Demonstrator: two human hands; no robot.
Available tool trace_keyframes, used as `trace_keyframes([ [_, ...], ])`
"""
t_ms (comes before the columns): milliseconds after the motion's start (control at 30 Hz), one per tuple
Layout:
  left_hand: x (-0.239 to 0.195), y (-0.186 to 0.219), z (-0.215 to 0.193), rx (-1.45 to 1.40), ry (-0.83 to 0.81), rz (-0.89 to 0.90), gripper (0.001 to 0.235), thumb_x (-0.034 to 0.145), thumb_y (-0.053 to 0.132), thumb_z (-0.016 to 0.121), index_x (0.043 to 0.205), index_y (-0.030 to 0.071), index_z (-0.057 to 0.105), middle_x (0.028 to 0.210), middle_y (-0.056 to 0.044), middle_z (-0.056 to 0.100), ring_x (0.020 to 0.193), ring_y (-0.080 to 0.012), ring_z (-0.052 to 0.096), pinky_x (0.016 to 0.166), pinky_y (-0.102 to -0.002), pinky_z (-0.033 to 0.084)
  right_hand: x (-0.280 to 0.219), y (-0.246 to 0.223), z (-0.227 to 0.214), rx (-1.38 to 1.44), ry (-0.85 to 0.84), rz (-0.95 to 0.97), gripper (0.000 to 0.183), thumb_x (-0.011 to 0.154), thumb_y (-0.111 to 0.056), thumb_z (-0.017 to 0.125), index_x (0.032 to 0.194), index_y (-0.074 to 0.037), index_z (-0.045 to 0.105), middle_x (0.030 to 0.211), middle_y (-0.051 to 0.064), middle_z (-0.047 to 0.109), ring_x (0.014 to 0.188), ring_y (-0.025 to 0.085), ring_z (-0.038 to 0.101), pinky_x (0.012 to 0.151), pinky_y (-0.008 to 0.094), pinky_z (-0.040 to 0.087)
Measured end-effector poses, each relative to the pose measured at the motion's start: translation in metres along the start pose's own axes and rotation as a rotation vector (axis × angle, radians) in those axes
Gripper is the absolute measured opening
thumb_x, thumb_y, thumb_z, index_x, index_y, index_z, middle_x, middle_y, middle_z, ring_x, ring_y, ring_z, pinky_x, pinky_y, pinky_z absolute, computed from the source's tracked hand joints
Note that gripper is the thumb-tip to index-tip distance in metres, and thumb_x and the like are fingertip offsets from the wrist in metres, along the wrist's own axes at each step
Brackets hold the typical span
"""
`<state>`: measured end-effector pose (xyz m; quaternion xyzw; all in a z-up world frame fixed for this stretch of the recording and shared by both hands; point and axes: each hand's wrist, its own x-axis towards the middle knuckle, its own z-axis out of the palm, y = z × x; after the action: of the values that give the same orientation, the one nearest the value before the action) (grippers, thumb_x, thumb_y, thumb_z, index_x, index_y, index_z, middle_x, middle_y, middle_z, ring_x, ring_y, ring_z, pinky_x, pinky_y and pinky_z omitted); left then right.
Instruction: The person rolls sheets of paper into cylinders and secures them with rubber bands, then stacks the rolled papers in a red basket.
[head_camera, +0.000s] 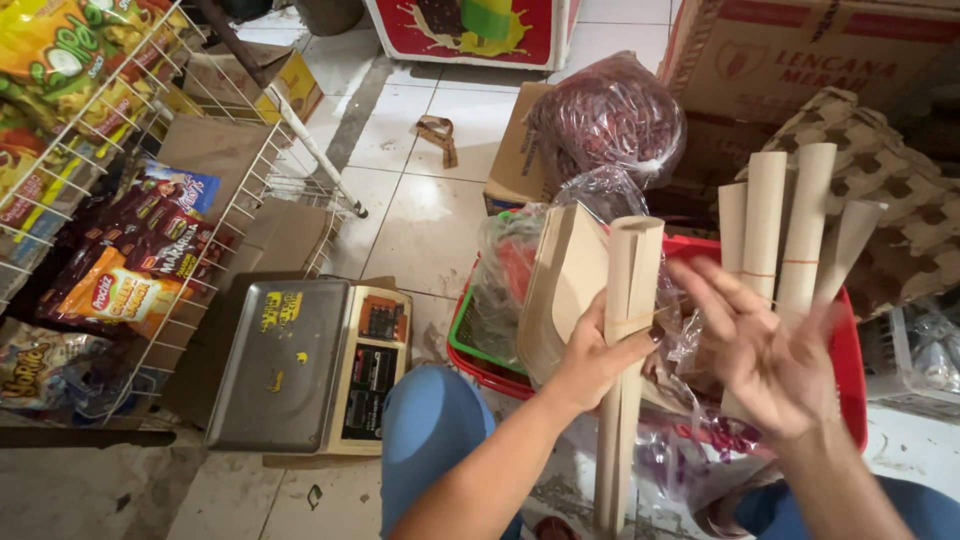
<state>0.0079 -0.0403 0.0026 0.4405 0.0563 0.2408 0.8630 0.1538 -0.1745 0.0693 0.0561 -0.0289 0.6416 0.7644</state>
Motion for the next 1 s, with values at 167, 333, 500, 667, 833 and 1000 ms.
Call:
trace_keyframes([
  [167,-0.008,0.001,0.003,0.360,-0.098,0.078,0.037,0.096,0.003,0.071,0.127,0.000,0.052,0.106,-0.009,0.062,0.104,-0.0169,0.062,0.092,-0.034,0.056,-0.008,-0.023,-0.028,-1.255,0.387,-0.206,0.081,0.080,-0.031,0.077,0.147,0.007,0.051,0.139,0.025,0.061,0.107,0.024,0.065,0.085,0.038,0.052],
  [333,-0.019,0.002,0.019,0.905,-0.115,0.003,0.046,0.087,0.020,0.072,0.123,0.003,0.050,0.105,-0.020,0.072,0.101,-0.0324,0.073,0.085,-0.043,0.057,-0.030,-0.052,-0.048,-1.525,0.385,-0.300,0.064,0.080,-0.017,0.075,0.138,0.008,0.061,0.136,0.019,0.069,0.119,0.024,0.069,0.097,0.036,0.053],
  [500,-0.012,-0.006,0.021,1.142,-0.108,-0.022,0.046,0.087,0.028,0.070,0.121,0.004,0.049,0.094,-0.024,0.070,0.092,-0.0425,0.070,0.077,-0.050,0.054,-0.021,-0.073,-0.052,-1.545,0.522,-0.269,0.059,0.089,-0.009,0.069,0.144,0.007,0.060,0.132,0.025,0.069,0.114,0.028,0.066,0.094,0.039,0.055],
  [667,-0.012,-0.007,0.026,1.213,-0.113,-0.060,0.045,0.086,0.028,0.070,0.118,0.002,0.050,0.093,-0.024,0.070,0.090,-0.0431,0.070,0.076,-0.053,0.053,-0.018,-0.071,-0.034,-1.510,0.535,-0.310,0.052,0.093,-0.010,0.062,0.142,0.008,0.059,0.128,0.025,0.072,0.115,0.031,0.070,0.092,0.041,0.056],
  [833,-0.009,-0.011,0.034,1.301,-0.116,-0.058,0.045,0.087,0.025,0.070,0.117,-0.001,0.049,0.091,-0.024,0.069,0.088,-0.0433,0.070,0.077,-0.052,0.055,-0.020,-0.068,-0.027,-1.730,0.504,-0.347,0.050,0.090,-0.002,0.063,0.139,0.011,0.060,0.122,0.022,0.074,0.111,0.027,0.071,0.091,0.038,0.058],
  [1000,-0.013,-0.014,0.043,1.314,-0.140,-0.079,0.043,0.087,0.022,0.070,0.116,-0.002,0.050,0.093,-0.025,0.070,0.088,-0.0432,0.070,0.076,-0.051,0.056,-0.025,-0.069,-0.036,-1.706,0.562,-0.380,0.046,0.089,-0.003,0.068,0.134,0.009,0.064,0.109,0.017,0.078,0.098,0.021,0.074,0.086,0.033,0.059],
])
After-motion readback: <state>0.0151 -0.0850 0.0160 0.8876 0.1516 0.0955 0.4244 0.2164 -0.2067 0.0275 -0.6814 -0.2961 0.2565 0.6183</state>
